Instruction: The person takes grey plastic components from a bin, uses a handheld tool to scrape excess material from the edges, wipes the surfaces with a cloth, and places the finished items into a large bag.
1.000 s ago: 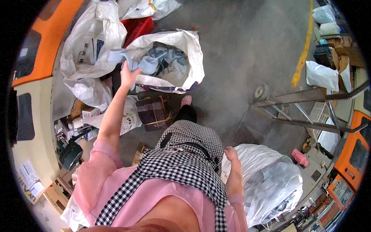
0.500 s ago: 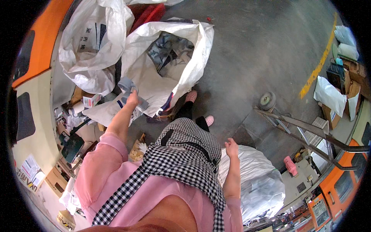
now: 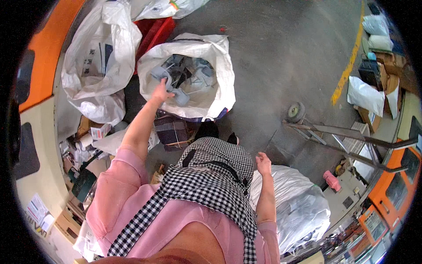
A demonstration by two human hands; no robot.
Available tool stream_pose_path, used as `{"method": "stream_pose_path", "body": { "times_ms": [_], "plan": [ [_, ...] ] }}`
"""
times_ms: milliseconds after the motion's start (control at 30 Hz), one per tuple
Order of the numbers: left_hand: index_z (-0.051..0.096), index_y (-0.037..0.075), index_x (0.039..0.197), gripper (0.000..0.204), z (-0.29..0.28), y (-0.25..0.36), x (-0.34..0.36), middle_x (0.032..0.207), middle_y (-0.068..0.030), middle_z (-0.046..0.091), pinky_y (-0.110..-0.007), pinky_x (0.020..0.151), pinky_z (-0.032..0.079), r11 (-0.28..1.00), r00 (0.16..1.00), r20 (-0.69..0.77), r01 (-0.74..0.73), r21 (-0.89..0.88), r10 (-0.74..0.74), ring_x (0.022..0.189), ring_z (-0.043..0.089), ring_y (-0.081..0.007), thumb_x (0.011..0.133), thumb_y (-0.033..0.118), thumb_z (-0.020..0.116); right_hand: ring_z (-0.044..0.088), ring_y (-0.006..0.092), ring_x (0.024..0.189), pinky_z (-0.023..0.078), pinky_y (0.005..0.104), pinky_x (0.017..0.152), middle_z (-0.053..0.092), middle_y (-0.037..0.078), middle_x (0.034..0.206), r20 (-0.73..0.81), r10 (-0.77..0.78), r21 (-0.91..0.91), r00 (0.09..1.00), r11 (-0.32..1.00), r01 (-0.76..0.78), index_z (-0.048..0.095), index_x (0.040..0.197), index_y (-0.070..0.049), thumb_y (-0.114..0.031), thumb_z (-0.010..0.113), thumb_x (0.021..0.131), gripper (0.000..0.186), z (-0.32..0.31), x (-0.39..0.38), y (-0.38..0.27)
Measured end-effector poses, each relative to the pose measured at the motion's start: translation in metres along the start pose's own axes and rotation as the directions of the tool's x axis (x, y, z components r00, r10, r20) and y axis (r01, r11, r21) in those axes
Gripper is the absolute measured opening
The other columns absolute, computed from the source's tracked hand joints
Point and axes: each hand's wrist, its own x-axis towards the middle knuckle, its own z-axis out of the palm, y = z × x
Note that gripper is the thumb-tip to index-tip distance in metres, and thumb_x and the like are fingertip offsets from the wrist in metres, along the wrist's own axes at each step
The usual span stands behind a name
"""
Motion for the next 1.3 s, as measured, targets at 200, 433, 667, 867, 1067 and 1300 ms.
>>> {"method": "stream_pose_path", "body": {
  "times_ms": [200,433,667,867,1067,1300],
  "plan": [
    [0.034,0.006,0.128,0.079,-0.003,0.019,0.002,0.124,-0.0193,0.043,-0.045,0.095,0.036,0.954,1.0,0.026,0.009,0.299,-0.018,0.117,0.042,-0.0321,0.068,0.041,0.072,0.064,0.0179,0.072,0.049,0.0309,0.069,0.065,0.01,0.078,-0.053,0.146,0.118,0.988,0.983,-0.139,0.057,0.107,-0.002,-0.017,0.06,0.081,0.03,0.041,-0.049,0.064],
    [0.044,0.007,0.122,0.062,0.062,0.048,-0.067,0.126,-0.016,0.042,-0.051,0.095,0.035,0.898,0.952,0.306,-0.132,0.419,-0.004,0.119,0.041,-0.0316,0.076,0.044,0.063,0.065,0.0169,0.068,0.051,0.0288,0.063,0.067,0.011,0.077,-0.084,0.241,0.235,0.967,0.948,-0.215,0.057,0.106,-0.002,-0.016,0.06,0.082,0.029,0.129,-0.106,0.154],
    [0.048,0.007,0.12,0.054,0.092,0.086,-0.14,0.127,-0.016,0.04,-0.053,0.098,0.031,0.823,0.89,0.418,-0.37,0.43,0.182,0.121,0.039,-0.0318,0.08,0.041,0.06,0.063,0.0145,0.063,0.05,0.0273,0.058,0.066,0.009,0.073,-0.137,0.329,0.4,0.934,0.881,-0.252,0.057,0.106,0.0,-0.015,0.06,0.081,0.029,0.162,-0.159,0.172],
    [0.048,0.007,0.12,0.051,0.11,0.109,-0.179,0.127,-0.0161,0.04,-0.053,0.099,0.029,0.667,0.84,0.407,-0.537,0.517,0.36,0.121,0.038,-0.0326,0.079,0.036,0.061,0.061,0.0172,0.062,0.048,0.0301,0.059,0.065,0.009,0.072,-0.243,0.398,0.599,0.884,0.779,-0.186,0.058,0.104,-0.003,-0.018,0.056,0.08,0.028,0.213,-0.222,0.205],
    [0.061,-0.001,0.096,0.042,0.159,0.146,-0.221,0.108,-0.0242,0.055,-0.045,0.086,0.044,0.405,0.62,0.436,-0.772,0.49,0.652,0.1,0.054,-0.037,0.076,0.036,0.062,0.057,0.0251,0.09,0.046,0.0414,0.076,0.063,0.004,0.086,-0.43,0.075,-0.139,0.9,0.979,-0.148,0.063,0.086,-0.008,-0.025,0.05,0.079,0.022,0.371,-0.308,0.286],
    [0.059,0.014,0.111,0.044,0.244,0.255,-0.29,0.119,-0.014,0.051,-0.057,0.094,0.03,0.039,0.451,0.675,-0.846,0.532,0.583,0.116,0.044,-0.0298,0.074,0.039,0.063,0.059,0.0232,0.068,0.047,0.0389,0.059,0.063,0.005,0.075,-0.017,0.861,0.746,0.508,0.35,-0.567,0.067,0.079,-0.014,-0.023,0.059,0.068,0.016,0.509,-0.402,0.286]
  ]
}}
